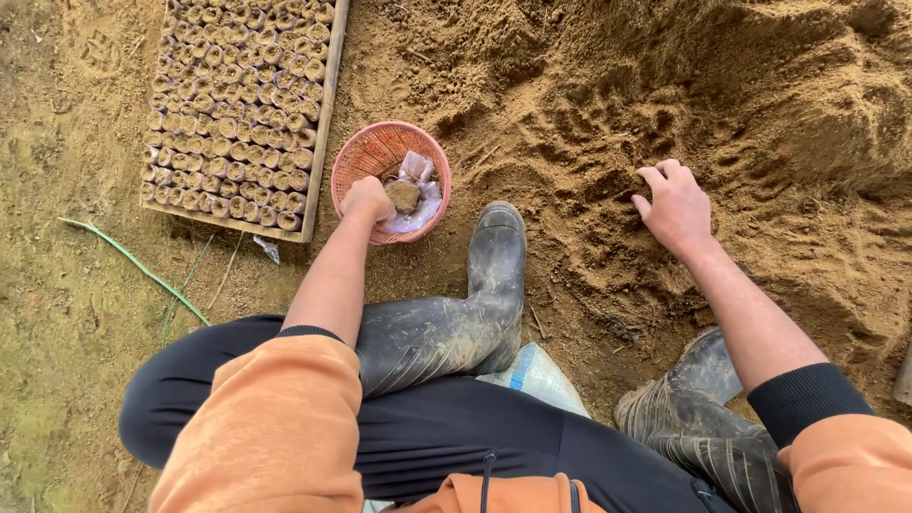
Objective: The person sits on the ground and uses their hands to scoop a brown granular material from a pile. They roll the material into a small cylinder and place it into a wooden tray with circular indentations. The person repeats this process, occasionally retrieving small items from a pink basket to place inside the material before molding.
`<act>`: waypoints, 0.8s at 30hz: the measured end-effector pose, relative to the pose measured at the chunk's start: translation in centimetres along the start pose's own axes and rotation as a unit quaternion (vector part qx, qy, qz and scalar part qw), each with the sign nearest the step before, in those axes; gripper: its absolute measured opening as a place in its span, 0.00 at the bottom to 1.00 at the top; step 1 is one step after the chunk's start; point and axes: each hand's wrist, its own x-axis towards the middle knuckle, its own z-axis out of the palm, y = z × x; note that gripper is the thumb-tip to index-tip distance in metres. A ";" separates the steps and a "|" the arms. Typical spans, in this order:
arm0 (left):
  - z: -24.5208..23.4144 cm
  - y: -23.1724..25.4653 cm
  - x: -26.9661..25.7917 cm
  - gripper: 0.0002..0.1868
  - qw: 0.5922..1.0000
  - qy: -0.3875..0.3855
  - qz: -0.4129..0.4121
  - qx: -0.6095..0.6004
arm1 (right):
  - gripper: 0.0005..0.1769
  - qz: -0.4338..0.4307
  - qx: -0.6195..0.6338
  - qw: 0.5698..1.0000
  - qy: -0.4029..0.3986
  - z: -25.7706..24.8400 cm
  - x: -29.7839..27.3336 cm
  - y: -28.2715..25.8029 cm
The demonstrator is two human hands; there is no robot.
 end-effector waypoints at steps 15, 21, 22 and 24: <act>5.7 -1.4 5.2 0.25 0.994 -0.026 -0.088 -0.058 | 0.22 0.002 0.001 1.000 0.006 0.0 -0.2 -0.1; 2.7 -1.5 5.1 0.13 0.981 -0.074 -0.118 -0.138 | 0.23 0.001 0.002 1.000 0.017 0.5 -0.2 0.3; 2.6 -1.6 4.8 0.13 0.980 -0.075 -0.120 -0.138 | 0.23 -0.001 0.003 1.000 0.015 0.5 -0.2 0.3; 2.3 -1.9 4.4 0.06 0.984 -0.085 -0.096 -0.127 | 0.22 -0.002 -0.002 1.000 0.022 0.3 -0.3 0.2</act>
